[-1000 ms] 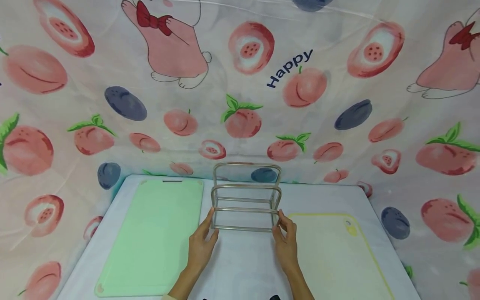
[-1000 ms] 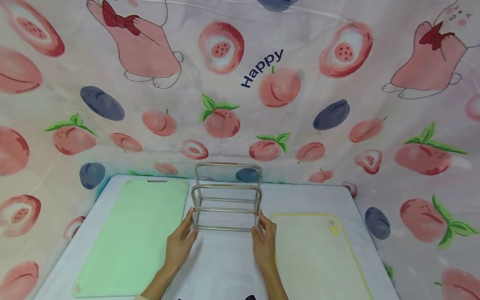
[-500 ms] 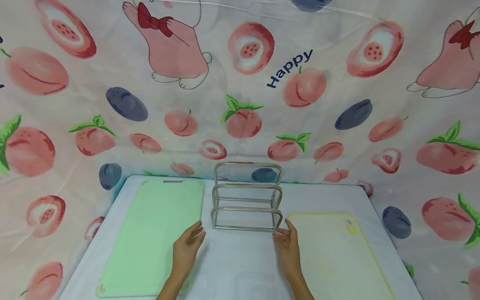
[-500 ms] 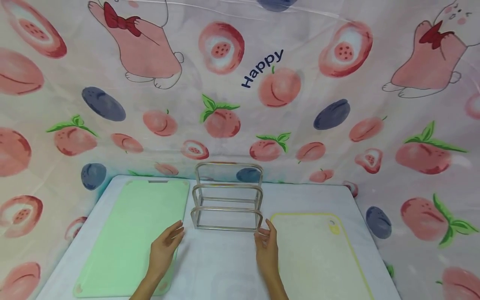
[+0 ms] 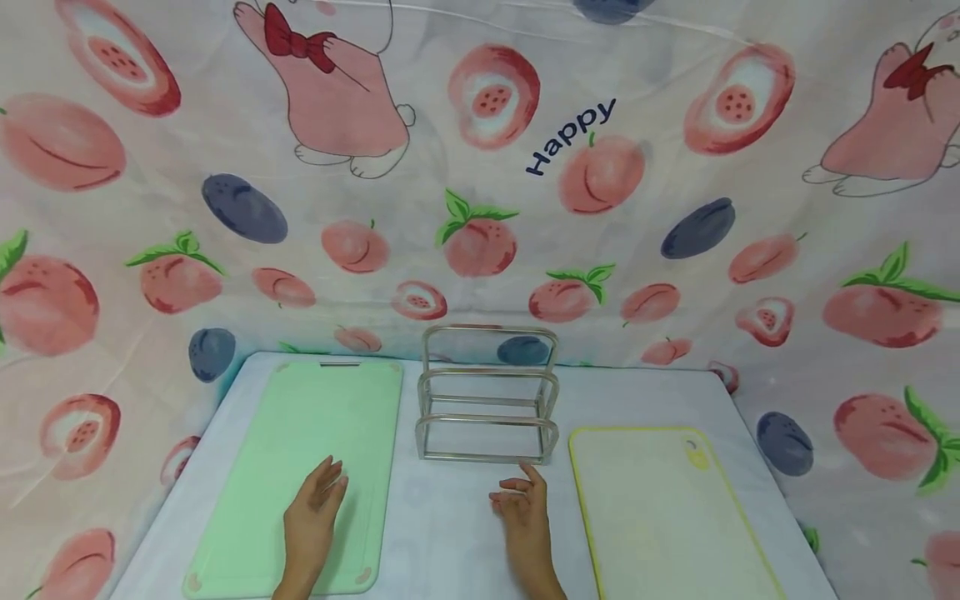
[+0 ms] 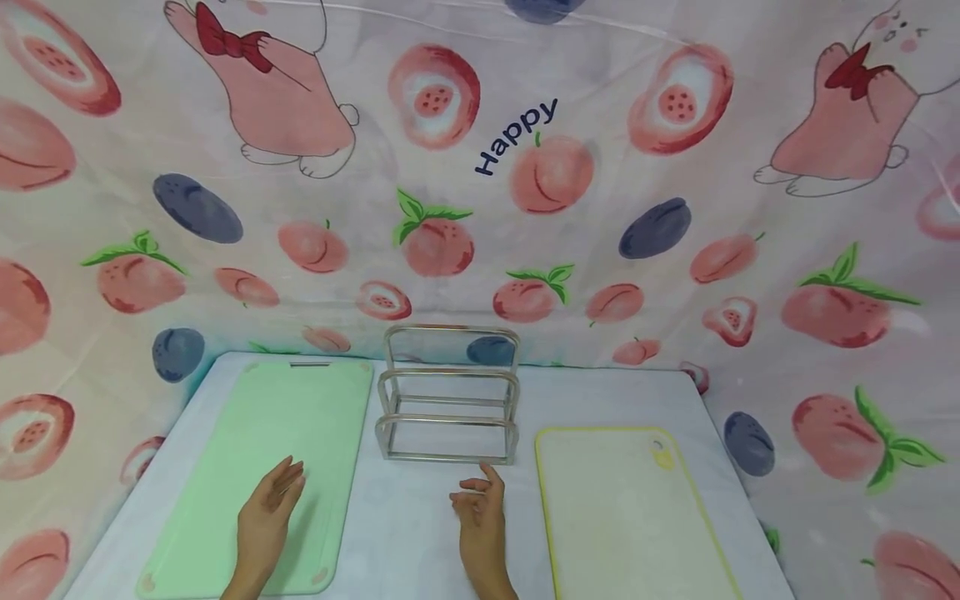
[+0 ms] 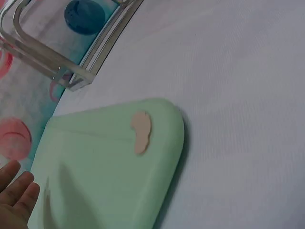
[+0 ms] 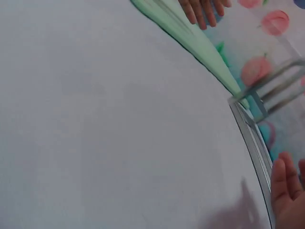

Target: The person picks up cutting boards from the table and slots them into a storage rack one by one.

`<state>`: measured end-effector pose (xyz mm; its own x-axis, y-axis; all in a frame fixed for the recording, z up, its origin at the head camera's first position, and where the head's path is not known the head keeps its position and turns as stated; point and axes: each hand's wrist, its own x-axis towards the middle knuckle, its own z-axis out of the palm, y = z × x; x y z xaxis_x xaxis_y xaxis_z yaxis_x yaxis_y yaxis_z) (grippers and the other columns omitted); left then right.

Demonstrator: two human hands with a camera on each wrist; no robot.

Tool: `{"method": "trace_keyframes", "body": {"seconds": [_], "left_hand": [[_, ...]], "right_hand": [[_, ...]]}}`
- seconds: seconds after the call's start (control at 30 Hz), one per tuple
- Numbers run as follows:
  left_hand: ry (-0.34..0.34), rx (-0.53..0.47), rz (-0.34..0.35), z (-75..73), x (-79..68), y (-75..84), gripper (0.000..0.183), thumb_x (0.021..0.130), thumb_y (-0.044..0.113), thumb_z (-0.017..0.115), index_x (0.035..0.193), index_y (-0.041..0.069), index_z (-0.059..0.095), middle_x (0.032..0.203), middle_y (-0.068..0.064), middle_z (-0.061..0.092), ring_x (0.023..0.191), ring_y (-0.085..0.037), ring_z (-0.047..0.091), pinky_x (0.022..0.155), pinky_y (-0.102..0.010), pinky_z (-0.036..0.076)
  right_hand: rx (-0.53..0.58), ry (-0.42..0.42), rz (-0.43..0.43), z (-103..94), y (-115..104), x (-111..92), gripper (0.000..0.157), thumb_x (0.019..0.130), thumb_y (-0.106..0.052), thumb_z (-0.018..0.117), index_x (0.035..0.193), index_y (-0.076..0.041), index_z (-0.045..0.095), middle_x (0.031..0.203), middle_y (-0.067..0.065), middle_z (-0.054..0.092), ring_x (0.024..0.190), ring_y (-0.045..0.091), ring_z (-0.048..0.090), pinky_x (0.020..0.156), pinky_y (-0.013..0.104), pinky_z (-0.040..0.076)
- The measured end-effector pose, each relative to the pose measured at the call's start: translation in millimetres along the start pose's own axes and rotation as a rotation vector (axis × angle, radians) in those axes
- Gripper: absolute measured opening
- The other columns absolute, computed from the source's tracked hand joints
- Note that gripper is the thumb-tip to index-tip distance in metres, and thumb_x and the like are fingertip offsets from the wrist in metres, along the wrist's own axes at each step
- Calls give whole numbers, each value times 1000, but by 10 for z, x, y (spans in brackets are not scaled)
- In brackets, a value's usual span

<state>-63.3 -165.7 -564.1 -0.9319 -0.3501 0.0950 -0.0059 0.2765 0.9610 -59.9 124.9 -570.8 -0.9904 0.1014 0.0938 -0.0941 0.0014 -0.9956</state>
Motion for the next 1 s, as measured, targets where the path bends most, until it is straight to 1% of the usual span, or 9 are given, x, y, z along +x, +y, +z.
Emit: {"method": "trace_keyframes", "body": {"seconds": [0.07,0.13,0.23,0.37,0.47,0.6,0.7,0.83,1.0], "left_hand": [[26,11,-10,-87,-10,-19,46,95,23,61,137,6,51,127,-11,60,104,1,55,81,-7,44],[54,20,-26,-165,-19,-36,47,96,24,61,137,6,50,128,-11,59,104,2,54,81,-7,43],[104,58,-58,-269,-14,-68,47,95,26,61,138,6,51,128,-10,59,108,-1,53,81,-5,41],[136,101,-91,-397,16,-115,48,95,27,61,138,7,50,129,-9,58,113,-5,52,83,-3,38],[156,121,-89,-483,43,-157,49,95,25,61,139,6,50,130,-12,58,114,-4,51,85,-3,38],[211,140,-87,-571,70,-238,47,95,24,62,137,7,52,128,-14,58,110,2,52,85,-4,38],[251,137,-69,-615,84,-297,46,94,23,62,136,5,53,128,-12,59,109,6,51,87,-4,38],[319,161,-4,-672,112,-347,40,94,20,64,131,4,58,125,-12,61,112,9,47,94,-7,34],[409,242,20,-775,159,-383,35,92,21,65,125,8,64,123,-15,61,115,9,43,100,-13,31]], "right_hand": [[14,-53,-43,62,-10,-11,50,99,2,46,144,-1,25,114,24,48,99,35,60,85,39,52],[23,-105,-54,140,-29,-13,47,101,-2,45,143,1,27,115,25,49,101,36,60,86,40,52],[40,-182,-9,299,-58,-30,43,102,-10,45,141,2,30,118,24,51,105,35,58,87,40,51],[44,-258,72,542,-84,-85,43,103,-17,45,140,2,36,119,18,53,111,30,56,90,33,50],[20,-289,76,701,-86,-120,43,103,-18,46,139,3,38,121,16,55,115,30,54,92,30,48],[-38,-323,76,875,-85,-146,43,102,-21,46,139,0,40,126,11,56,119,27,52,95,27,45],[-59,-350,98,982,-85,-154,43,102,-23,47,139,-2,41,129,10,54,121,26,49,94,28,45],[-55,-372,124,1103,-69,-163,43,101,-21,49,140,-4,42,134,9,52,124,25,46,95,28,45],[1,-387,140,1217,-47,-165,43,101,-20,48,142,-5,42,141,12,46,131,28,40,100,30,42]]}}
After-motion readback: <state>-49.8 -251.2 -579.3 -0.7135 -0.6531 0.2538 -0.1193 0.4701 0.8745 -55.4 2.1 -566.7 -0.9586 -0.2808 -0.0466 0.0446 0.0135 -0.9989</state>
